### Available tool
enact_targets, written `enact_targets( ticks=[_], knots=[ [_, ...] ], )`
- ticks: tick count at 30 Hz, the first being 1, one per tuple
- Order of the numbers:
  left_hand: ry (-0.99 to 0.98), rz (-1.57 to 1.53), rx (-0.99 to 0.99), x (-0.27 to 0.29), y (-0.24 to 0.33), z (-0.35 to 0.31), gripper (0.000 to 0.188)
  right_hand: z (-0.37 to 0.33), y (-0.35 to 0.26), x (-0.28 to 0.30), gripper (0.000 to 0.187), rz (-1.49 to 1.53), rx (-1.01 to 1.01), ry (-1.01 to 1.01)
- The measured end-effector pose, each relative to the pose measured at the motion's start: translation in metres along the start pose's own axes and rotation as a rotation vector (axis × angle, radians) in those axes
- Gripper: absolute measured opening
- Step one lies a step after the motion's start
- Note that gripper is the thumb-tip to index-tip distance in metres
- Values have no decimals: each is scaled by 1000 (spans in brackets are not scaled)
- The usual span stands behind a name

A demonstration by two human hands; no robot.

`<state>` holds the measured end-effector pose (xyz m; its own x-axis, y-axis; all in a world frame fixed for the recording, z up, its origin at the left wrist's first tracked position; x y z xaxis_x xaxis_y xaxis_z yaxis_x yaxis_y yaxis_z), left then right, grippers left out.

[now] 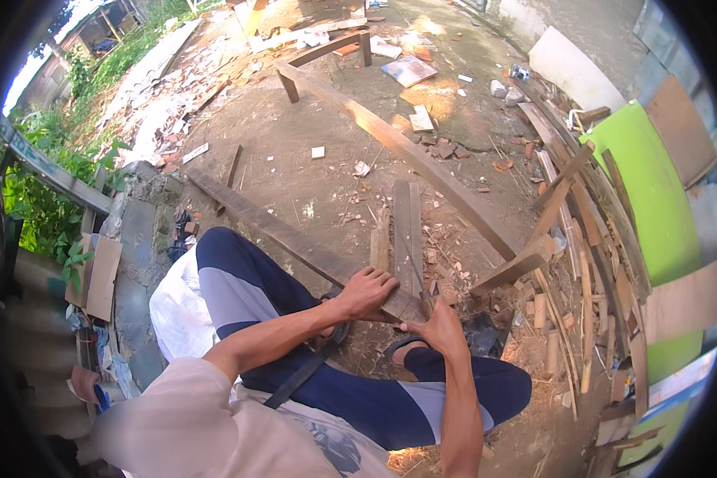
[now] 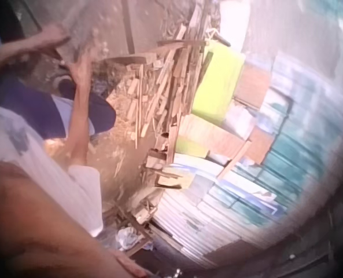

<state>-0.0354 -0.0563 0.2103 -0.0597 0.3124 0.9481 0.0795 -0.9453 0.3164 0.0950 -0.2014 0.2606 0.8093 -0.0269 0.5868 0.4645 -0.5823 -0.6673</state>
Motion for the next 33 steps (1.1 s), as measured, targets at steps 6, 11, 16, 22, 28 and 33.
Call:
enact_targets(
  ticks=[6, 11, 16, 22, 28, 33],
  knots=[
    [30, -16, 65, 0, 6, -11, 88, -9, -5, -13, 70, 21, 219, 44],
    [-4, -129, 170, 21, -23, -27, 100, -14, 4, -18, 61, -117, 180, 20],
    [901, -189, 1322, 16, -142, -111, 103, -16, -10, -13, 62, -122, 124, -15],
    [1208, -2205, 844, -39, -184, -136, 99, -34, -34, -4, 68, 161, 104, -17],
    [1019, -2133, 830, -45, -191, -133, 80, -40, -34, -8, 70, 175, 57, -69],
    [1079, -2110, 828, -67, -179, -122, 56, -44, -16, -9, 69, 166, 139, -21]
  ],
)
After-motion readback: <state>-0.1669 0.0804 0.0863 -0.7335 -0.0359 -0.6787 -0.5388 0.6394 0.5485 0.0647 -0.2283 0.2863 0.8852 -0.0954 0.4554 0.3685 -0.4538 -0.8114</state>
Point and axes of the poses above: each hand's wrist, its own z-axis towards the middle knuckle, its own x-axis out of the back of the hand, y = z × x, the point moved 5 cm from there along z, towards the middle knuckle, and after that the axes turned 9 degrees about -y, right-handed, at the moved point
